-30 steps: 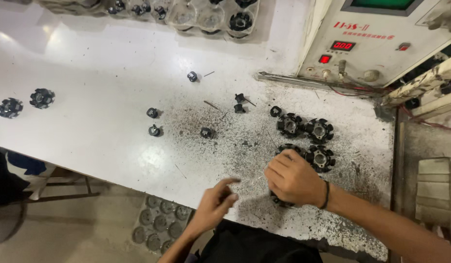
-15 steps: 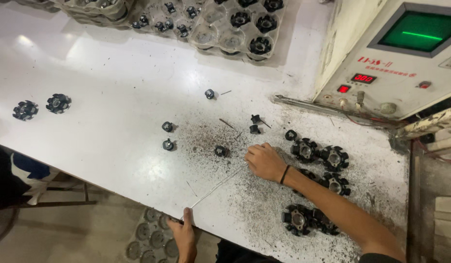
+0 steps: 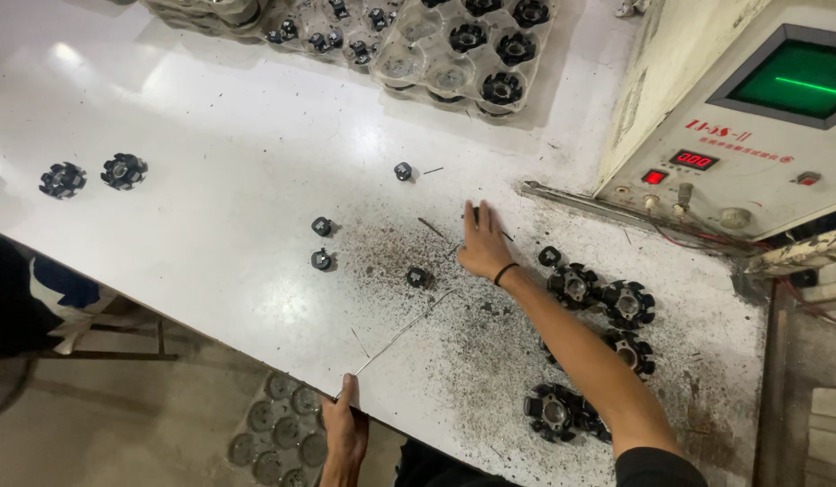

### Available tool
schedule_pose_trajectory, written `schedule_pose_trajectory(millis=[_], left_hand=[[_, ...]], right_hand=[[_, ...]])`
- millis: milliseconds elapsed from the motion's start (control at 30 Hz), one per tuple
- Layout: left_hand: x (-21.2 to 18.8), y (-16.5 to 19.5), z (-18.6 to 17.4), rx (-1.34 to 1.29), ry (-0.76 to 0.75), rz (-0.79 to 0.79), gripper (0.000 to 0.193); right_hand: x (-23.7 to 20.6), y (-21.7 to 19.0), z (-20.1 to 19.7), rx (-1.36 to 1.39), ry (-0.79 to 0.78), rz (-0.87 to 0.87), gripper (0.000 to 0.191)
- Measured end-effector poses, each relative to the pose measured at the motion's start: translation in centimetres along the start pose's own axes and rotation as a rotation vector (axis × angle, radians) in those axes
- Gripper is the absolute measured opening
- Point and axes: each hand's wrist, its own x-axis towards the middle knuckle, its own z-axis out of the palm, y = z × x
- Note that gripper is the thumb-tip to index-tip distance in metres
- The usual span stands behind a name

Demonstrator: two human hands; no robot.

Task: The person works on small black motor components at a workbench. They use a screwdriver-like tool on the parts, connect red test leads to individual components, and check readings on a testing machine with a digital display, arranging parts in rows as they go.

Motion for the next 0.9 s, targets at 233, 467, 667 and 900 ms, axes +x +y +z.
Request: schedule_pose_trajectory(millis=[233,467,667,900], left_hand=[[2.9,-0.8,-1.2,-0.281,-0.149,-0.155,0.055],[3.2,-1.9,-1.6,-0.352,-0.160,-0.135,0.050],[1.5,1.0,-1.9,-0.097,-0.146,-0.038,0.084],[-1.6,4.5,-1.7,0.990,0.142,0.718,0.129]], right_hand=[[-5.8,4.6,-5.5,-0.321,-0.099,-0.053,0.072],[-13.8,9.0,-7.0,-0.200,-0.044,0.129,0.097],[-16.5,9.2,-6.7,-0.005,0.039,0.196,0.082],[-21.8,9.7,-2.3,-0.111,0.256,-0.257,0.069]])
